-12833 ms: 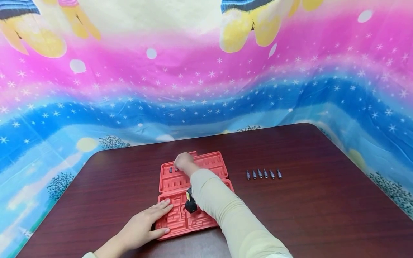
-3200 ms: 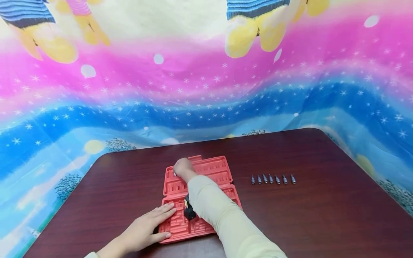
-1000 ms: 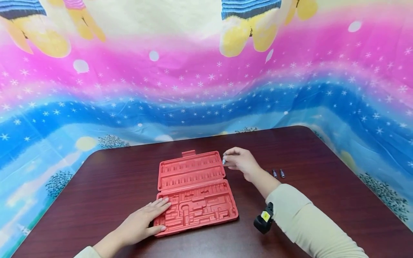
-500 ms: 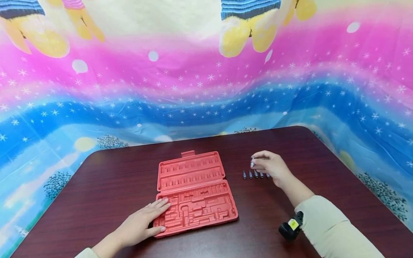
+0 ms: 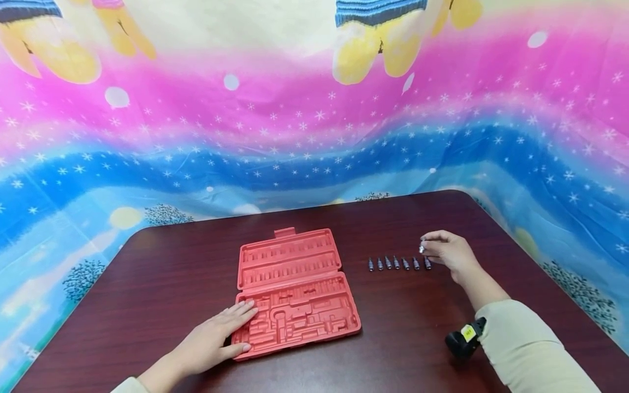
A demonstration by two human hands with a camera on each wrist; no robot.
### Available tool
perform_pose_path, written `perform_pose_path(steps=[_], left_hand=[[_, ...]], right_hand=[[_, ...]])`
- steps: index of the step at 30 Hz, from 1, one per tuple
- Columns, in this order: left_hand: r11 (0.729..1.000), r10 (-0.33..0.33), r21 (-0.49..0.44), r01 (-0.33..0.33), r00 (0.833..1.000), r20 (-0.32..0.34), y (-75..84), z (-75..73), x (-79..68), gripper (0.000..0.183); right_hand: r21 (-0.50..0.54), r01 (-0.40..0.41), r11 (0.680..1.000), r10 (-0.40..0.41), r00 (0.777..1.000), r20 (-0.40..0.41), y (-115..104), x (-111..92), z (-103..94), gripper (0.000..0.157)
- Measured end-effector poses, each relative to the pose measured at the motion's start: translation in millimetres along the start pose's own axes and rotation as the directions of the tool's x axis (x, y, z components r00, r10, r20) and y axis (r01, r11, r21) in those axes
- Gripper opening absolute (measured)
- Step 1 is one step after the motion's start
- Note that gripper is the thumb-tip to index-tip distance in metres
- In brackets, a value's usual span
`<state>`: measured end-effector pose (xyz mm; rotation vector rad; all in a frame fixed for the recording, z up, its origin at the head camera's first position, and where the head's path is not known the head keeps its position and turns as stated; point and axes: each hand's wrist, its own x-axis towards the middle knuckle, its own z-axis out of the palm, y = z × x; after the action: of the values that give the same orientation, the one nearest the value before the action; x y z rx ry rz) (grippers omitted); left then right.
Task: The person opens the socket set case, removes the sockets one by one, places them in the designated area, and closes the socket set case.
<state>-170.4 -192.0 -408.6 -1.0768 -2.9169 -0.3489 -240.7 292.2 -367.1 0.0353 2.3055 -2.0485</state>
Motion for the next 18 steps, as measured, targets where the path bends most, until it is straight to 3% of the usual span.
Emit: perform_pose_path(steps=[5,8,12,18], left_hand=[[1.0,-0.001,0.004,0.001,1.0,-0.009,0.0,0.1,-0.3,0.059],[1.0,-0.01,-0.005,0.01,1.0,0.0,0.3,-0.3,-0.5,0.059],[1.0,-0.021,-0.02,0.022,1.0,0.02,1.3,-1.1,-0.3,0.059],[1.0,-0.021,-0.018,0.022,0.999,0.025,1.6,-1.9,0.3,0.059]], right_hand=[[-0.124,-0.039,0.992,0.035,0.999,-0.028,14,2,-19.4,0.007],[-0.194,-0.069,0.979,0.064,0.997,-0.03,20,4,-27.3,0.017],[-0.256,-0.112,0.96,0.111,0.994,-0.018,25,6,-32.6,0.029],[-0.321,-0.132,0.938,0.145,0.989,0.017,31,11,-35.0,0.028]])
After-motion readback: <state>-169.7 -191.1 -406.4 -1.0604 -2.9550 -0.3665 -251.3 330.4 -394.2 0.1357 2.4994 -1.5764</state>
